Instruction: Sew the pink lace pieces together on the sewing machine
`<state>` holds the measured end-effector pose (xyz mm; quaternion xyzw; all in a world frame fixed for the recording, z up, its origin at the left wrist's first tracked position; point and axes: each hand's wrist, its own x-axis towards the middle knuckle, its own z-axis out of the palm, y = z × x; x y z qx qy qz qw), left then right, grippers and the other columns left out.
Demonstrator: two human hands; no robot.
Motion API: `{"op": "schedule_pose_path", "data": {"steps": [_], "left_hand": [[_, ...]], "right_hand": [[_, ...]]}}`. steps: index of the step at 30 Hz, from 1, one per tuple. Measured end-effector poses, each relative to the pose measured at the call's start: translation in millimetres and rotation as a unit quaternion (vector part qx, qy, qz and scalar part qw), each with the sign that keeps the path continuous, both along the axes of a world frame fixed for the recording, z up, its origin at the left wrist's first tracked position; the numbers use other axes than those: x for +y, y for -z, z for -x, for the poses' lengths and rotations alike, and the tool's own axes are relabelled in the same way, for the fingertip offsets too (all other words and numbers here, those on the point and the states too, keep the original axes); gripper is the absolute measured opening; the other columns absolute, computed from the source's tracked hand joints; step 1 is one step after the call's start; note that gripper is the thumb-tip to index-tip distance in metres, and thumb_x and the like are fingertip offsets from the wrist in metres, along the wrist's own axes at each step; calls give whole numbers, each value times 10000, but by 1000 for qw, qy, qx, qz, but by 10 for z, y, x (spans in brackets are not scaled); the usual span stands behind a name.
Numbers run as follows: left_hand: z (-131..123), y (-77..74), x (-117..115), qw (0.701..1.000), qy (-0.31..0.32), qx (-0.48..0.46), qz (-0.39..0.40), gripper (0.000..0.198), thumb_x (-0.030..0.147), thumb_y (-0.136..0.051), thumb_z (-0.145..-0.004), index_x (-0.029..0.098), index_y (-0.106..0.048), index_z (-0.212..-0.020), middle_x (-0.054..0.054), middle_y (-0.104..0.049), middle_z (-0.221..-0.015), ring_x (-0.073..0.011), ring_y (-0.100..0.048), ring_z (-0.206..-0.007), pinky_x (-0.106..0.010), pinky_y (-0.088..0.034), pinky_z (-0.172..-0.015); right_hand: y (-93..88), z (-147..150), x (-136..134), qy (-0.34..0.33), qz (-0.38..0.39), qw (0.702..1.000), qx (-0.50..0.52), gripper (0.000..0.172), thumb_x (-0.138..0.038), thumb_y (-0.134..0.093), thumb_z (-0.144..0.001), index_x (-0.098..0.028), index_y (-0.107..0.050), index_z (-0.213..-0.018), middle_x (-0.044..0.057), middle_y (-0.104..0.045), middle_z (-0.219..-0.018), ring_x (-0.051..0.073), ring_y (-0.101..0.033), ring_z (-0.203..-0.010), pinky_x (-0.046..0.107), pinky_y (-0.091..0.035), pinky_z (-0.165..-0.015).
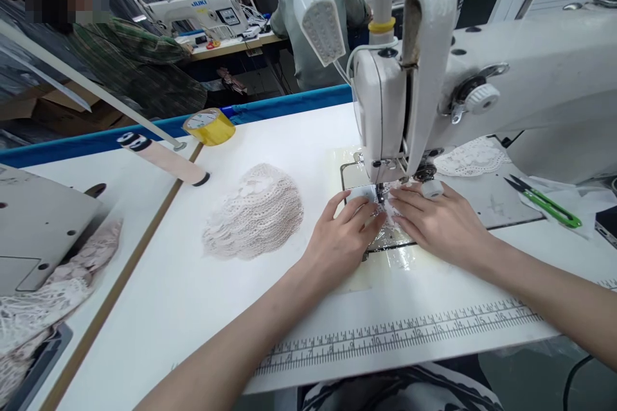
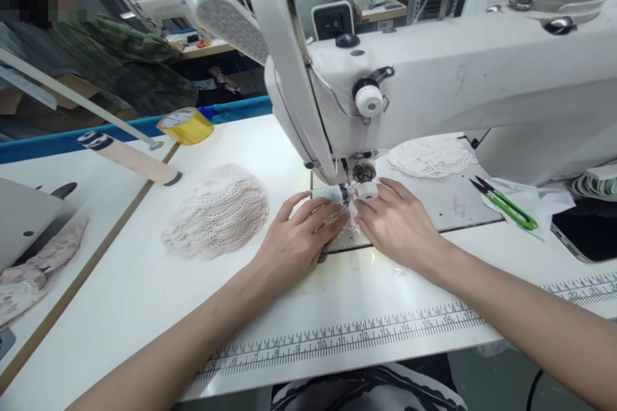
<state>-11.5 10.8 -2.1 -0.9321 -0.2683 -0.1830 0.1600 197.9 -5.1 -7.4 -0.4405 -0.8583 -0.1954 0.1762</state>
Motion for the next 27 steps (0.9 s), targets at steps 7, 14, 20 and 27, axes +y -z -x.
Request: {"op": "schedule_pose_path", "data": {"steps": [7,14,20,27], "left_hand": [[-7,-7,0,1000,18,-23,-8,251,93,-489,-902,169,-660,-1068,-36,-701,-1020,-190,-598,-1013,-421,-386,-1023],[-3,-11,-7,999,19,-26,-5,250,93,-476,-907,176,-657,-1057,-25,-706,-990,-182,-604,-994,-421,-378,-1030],[-5,-2,4,999,22,-28,-3,263,79,-472,-895,162,-654,-1066,-32,-703,-1005,-189,-599,-997,-432,-389,-1016],[10,17,22,1000,12,-21,5,274,83,-472,-901,161,-645,-1099,-41,-692,-1059,-187,-590,-1035,-432,-368,-1040]], "right_hand": [[-53,18,-47,-105,-1,993,56,228,-42,-496,-847,-146,-693,-897,31,-716,-909,162,-618,-833,301,-419,-691],[-50,12,-51,-114,6,992,61,249,-25,-485,-839,-156,-695,-877,25,-710,-897,160,-610,-827,299,-412,-688],[-32,10,-41,-116,-1,991,64,239,-26,-490,-843,-144,-697,-864,29,-709,-897,165,-610,-827,301,-414,-685],[-16,3,-25,-114,3,992,60,239,-22,-489,-841,-128,-700,-880,39,-706,-920,175,-610,-845,306,-412,-673]]}}
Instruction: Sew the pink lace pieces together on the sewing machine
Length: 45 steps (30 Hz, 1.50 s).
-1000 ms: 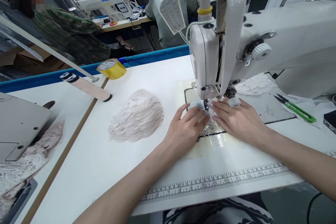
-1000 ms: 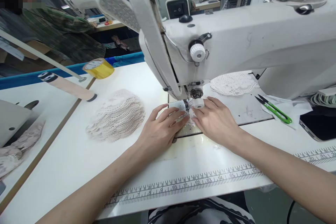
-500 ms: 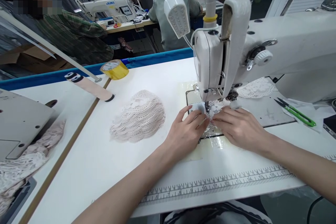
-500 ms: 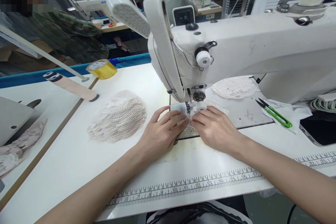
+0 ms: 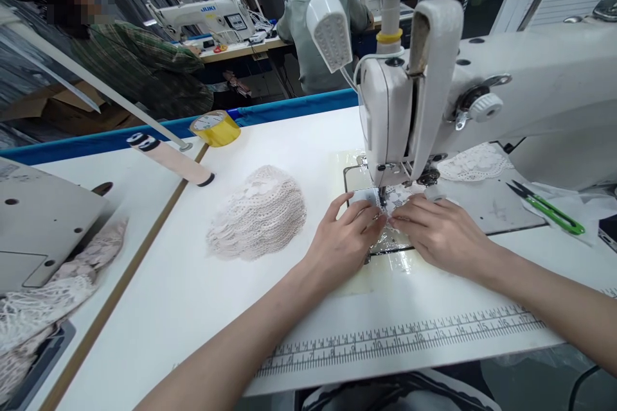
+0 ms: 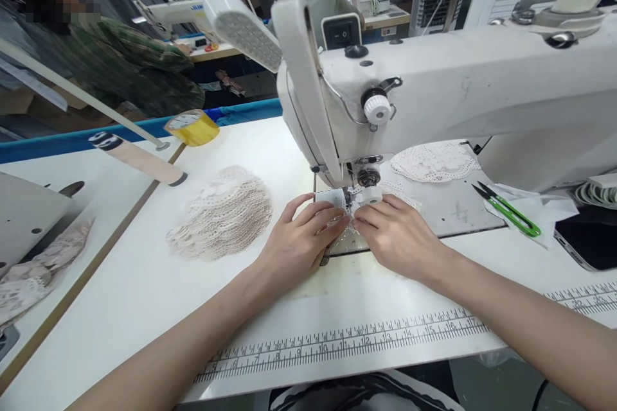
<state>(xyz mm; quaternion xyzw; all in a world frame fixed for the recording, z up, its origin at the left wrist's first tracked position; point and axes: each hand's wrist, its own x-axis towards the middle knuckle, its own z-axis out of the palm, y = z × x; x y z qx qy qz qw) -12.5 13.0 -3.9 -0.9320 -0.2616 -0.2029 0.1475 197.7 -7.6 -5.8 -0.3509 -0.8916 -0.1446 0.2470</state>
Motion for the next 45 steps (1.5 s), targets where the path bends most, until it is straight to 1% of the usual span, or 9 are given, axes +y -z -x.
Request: {"op": "schedule_pose_path", "data": {"steps": [6,11,17,29,40,45], "left_hand": [[3,17,23,1000,-10,-3,3,271,97,-466,-913,170,-640,-1108,-44,-688,-1085,-186,-591,-1036,-437,-375,-1026],[13,11,12,1000,-11,1,5,290,79,-462,-902,171,-638,-1114,-45,-685,-1101,-196,-582,-1049,-451,-371,-1024],[13,3,-2,1000,-14,3,4,279,84,-471,-901,160,-642,-1109,-36,-688,-1089,-193,-581,-1042,-452,-361,-1034],[14,24,41,1000,-16,-3,-3,307,80,-450,-897,163,-631,-1130,-44,-682,-1095,-201,-577,-1056,-442,-351,-1033],[14,26,40,1000,-20,-7,-1,298,76,-456,-893,163,-629,-1120,-43,-680,-1081,-196,-577,-1057,-443,-335,-1044],[15,23,48,1000,-23,-4,6,312,69,-450,-890,173,-630,-1122,-44,-679,-1096,-197,-574,-1064,-442,-332,-1044]], "right_hand": [[6,14,23,7,-5,1000,-3,275,-5,-464,-833,-125,-699,-911,43,-708,-946,179,-604,-849,303,-411,-656],[9,1,9,0,-14,1000,-6,235,-29,-486,-848,-130,-696,-876,42,-711,-941,180,-603,-859,306,-411,-689],[4,0,2,-4,-13,1000,-2,231,-30,-490,-847,-128,-697,-875,38,-710,-937,179,-605,-856,312,-411,-698],[24,3,27,8,-22,1000,-11,228,-16,-510,-824,-117,-702,-891,42,-712,-952,184,-600,-846,305,-408,-653],[34,-1,25,13,-23,999,-18,226,-6,-520,-816,-106,-702,-907,58,-711,-964,189,-609,-858,305,-418,-653],[16,4,22,20,-24,999,-26,255,-3,-495,-823,-129,-704,-896,55,-714,-969,184,-613,-858,308,-431,-661]]}}
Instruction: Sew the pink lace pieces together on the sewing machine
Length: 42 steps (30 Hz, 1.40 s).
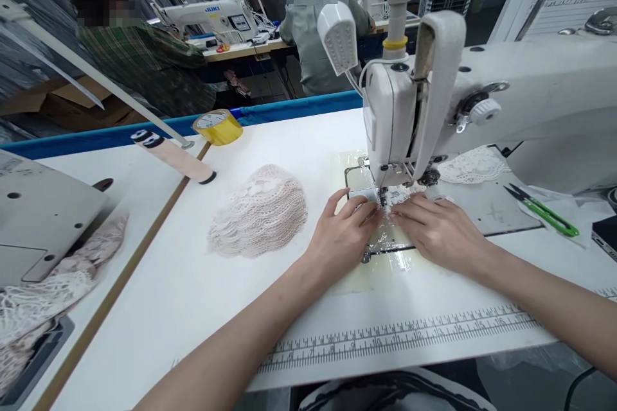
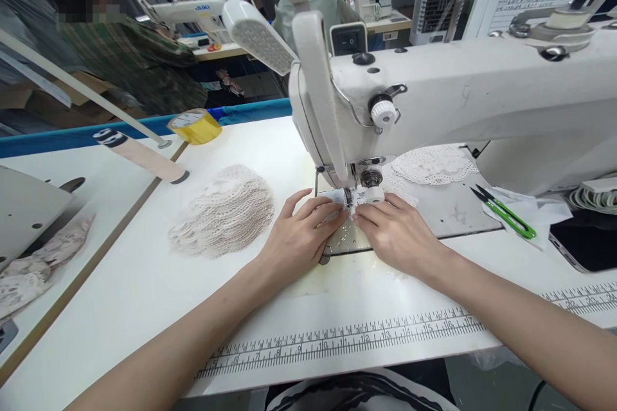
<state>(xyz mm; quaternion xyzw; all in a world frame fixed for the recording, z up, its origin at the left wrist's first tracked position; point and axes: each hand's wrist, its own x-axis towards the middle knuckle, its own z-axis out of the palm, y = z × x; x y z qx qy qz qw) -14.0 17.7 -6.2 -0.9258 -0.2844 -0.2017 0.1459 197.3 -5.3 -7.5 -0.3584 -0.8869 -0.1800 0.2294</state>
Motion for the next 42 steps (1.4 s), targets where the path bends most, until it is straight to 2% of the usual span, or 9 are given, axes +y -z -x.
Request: {"op": "schedule_pose_path", "data": {"steps": [14,30,36,42], "left_hand": [[-2,25,66,999,-33,7,12,316,59,-458,-887,169,-619,-1135,-45,-670,-1150,-227,-562,-1112,-500,-309,-1051],[-20,62,113,998,-57,-1,24,344,66,-466,-872,183,-601,-1166,-64,-661,-1157,-240,-554,-1127,-520,-304,-1054],[-22,82,120,997,-74,3,26,348,72,-466,-873,185,-590,-1178,-55,-649,-1183,-235,-544,-1138,-509,-305,-1058],[7,39,95,997,-75,-7,24,380,52,-459,-864,195,-579,-1195,-59,-643,-1204,-229,-546,-1140,-491,-319,-1050]], "right_hand": [[4,1,25,18,31,999,4,270,-11,-499,-827,-132,-700,-959,50,-706,-1040,188,-617,-876,311,-435,-678],[-4,-5,34,39,30,998,-25,264,-61,-518,-853,-148,-686,-1037,71,-701,-1051,203,-618,-906,349,-448,-747],[-22,-13,21,51,20,998,-26,260,-88,-537,-848,-157,-688,-1048,58,-698,-1079,222,-630,-908,375,-462,-779],[27,-37,47,65,32,997,-19,290,-98,-530,-856,-153,-675,-1102,87,-675,-1152,232,-647,-941,367,-495,-740]]}}
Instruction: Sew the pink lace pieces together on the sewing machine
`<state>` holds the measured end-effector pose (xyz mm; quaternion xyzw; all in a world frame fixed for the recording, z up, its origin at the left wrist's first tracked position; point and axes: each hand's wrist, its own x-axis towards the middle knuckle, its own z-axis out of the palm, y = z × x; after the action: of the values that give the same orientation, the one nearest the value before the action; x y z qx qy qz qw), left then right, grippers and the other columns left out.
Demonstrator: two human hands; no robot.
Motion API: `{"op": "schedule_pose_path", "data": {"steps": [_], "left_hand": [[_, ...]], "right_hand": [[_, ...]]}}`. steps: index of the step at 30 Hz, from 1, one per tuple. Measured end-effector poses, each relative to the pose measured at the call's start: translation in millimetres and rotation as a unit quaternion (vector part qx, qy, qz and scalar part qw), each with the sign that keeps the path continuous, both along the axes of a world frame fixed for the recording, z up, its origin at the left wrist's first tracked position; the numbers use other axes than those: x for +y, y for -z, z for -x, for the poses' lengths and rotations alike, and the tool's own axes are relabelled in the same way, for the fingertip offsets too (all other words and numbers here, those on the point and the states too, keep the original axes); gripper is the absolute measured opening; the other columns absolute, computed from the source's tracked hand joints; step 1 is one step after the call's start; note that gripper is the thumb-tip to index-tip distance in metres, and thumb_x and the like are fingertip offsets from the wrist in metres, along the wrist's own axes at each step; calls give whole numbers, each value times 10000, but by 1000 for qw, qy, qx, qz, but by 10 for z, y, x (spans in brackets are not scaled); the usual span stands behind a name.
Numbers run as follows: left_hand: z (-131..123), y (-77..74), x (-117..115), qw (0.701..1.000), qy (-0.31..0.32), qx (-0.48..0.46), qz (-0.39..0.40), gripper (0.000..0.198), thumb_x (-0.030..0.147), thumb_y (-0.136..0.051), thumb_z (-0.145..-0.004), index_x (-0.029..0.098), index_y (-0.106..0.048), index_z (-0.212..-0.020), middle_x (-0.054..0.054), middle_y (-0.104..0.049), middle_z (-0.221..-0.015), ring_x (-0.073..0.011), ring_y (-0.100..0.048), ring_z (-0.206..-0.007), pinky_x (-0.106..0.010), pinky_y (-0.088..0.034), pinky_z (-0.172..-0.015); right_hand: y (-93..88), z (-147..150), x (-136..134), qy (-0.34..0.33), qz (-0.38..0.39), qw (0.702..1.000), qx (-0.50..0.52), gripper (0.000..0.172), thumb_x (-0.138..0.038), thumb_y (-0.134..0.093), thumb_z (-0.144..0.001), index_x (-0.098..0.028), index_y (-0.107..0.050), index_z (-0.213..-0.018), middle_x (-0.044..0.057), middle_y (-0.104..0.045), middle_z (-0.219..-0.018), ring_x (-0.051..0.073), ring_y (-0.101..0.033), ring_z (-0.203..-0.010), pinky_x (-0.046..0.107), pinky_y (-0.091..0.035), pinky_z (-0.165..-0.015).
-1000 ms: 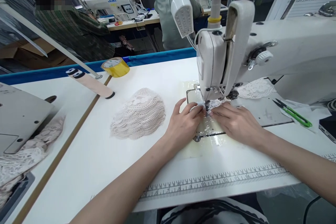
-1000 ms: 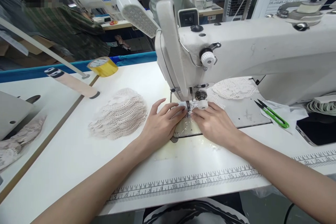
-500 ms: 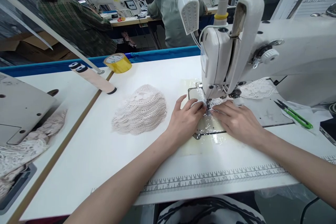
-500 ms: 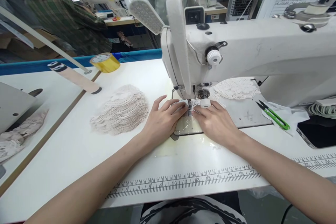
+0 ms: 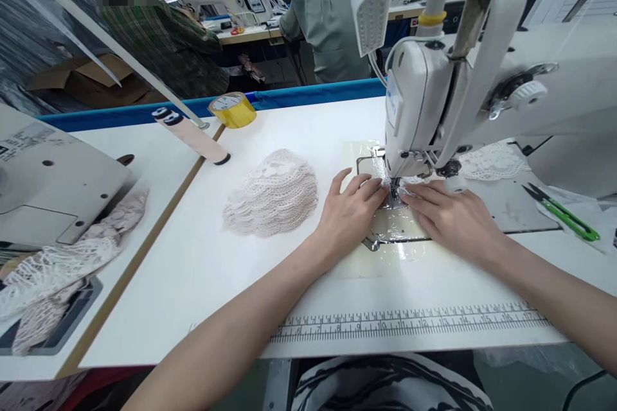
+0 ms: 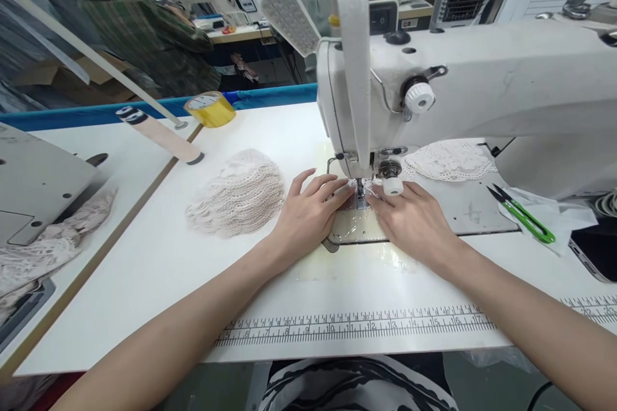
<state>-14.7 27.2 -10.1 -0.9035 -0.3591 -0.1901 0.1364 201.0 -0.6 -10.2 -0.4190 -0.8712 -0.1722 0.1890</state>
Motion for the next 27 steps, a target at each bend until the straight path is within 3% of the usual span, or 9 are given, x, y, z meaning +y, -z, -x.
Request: {"op": "schedule_pose_path", "data": {"steps": [4,7,8,10,13,18,20,22,27], "left_hand": [[2,-33,-33,999,5,-35,15,312,109,-467,-900,185,-588,-1178,-58,-675,-1134,-215,-584,-1070,-466,-349,-1026],[-21,-45,-75,994,43,-81,65,307,215,-526,-907,177,-566,-1209,-66,-673,-1107,-208,-596,-1027,-418,-426,-941],[-29,-53,-88,988,70,-103,95,318,234,-557,-892,182,-567,-1205,-71,-656,-1136,-207,-587,-1047,-400,-445,-919],[-37,-87,-107,960,137,-164,182,264,238,-607,-859,193,-608,-1120,-75,-620,-1193,-197,-566,-1098,-366,-469,-910],[-7,-196,-122,882,179,-259,351,104,239,-609,-860,185,-637,-944,-68,-642,-1104,-164,-597,-1035,-320,-500,-882],[99,-428,-159,768,138,-342,524,186,302,-478,-933,173,-581,-847,-23,-623,-779,-126,-608,-731,-264,-512,-665],[126,-512,-180,744,138,-360,546,173,320,-510,-914,172,-565,-843,-6,-589,-745,-115,-577,-688,-242,-483,-618],[145,-599,-202,743,140,-359,548,178,336,-541,-896,169,-564,-839,1,-566,-744,-107,-545,-678,-224,-449,-598],[234,-821,-262,800,122,-301,505,183,350,-587,-873,170,-614,-848,-4,-590,-819,-111,-530,-761,-222,-420,-687]], "right_hand": [[7,-32,14,-3,39,999,15,345,-20,-491,-833,-130,-669,-1107,94,-694,-1106,231,-660,-887,330,-498,-594],[-88,-46,-18,-34,150,978,141,270,-52,-495,-854,-181,-711,-952,60,-731,-949,196,-662,-775,306,-495,-575],[-136,-50,-35,-55,226,951,206,203,-113,-536,-863,-199,-714,-907,42,-733,-883,182,-659,-742,300,-505,-590],[-233,-65,-65,-88,395,853,329,97,-248,-633,-836,-220,-711,-888,15,-717,-792,160,-654,-696,283,-520,-607],[-313,-100,-79,-89,551,706,436,216,-329,-699,-784,-222,-695,-972,6,-693,-770,138,-641,-669,257,-508,-585],[-280,-56,-51,-117,625,591,496,413,-260,-766,-711,-214,-628,-1098,19,-678,-896,135,-632,-807,272,-501,-709],[-293,6,-60,-141,637,570,499,480,-233,-782,-684,-213,-599,-1127,19,-668,-943,137,-623,-843,290,-493,-756],[-339,69,-91,-160,639,578,482,415,-247,-786,-678,-198,-622,-1055,8,-661,-914,131,-609,-815,292,-482,-759],[-507,192,-194,-142,636,598,467,213,-358,-722,-761,-175,-692,-866,10,-660,-835,123,-576,-747,283,-446,-730]]}}
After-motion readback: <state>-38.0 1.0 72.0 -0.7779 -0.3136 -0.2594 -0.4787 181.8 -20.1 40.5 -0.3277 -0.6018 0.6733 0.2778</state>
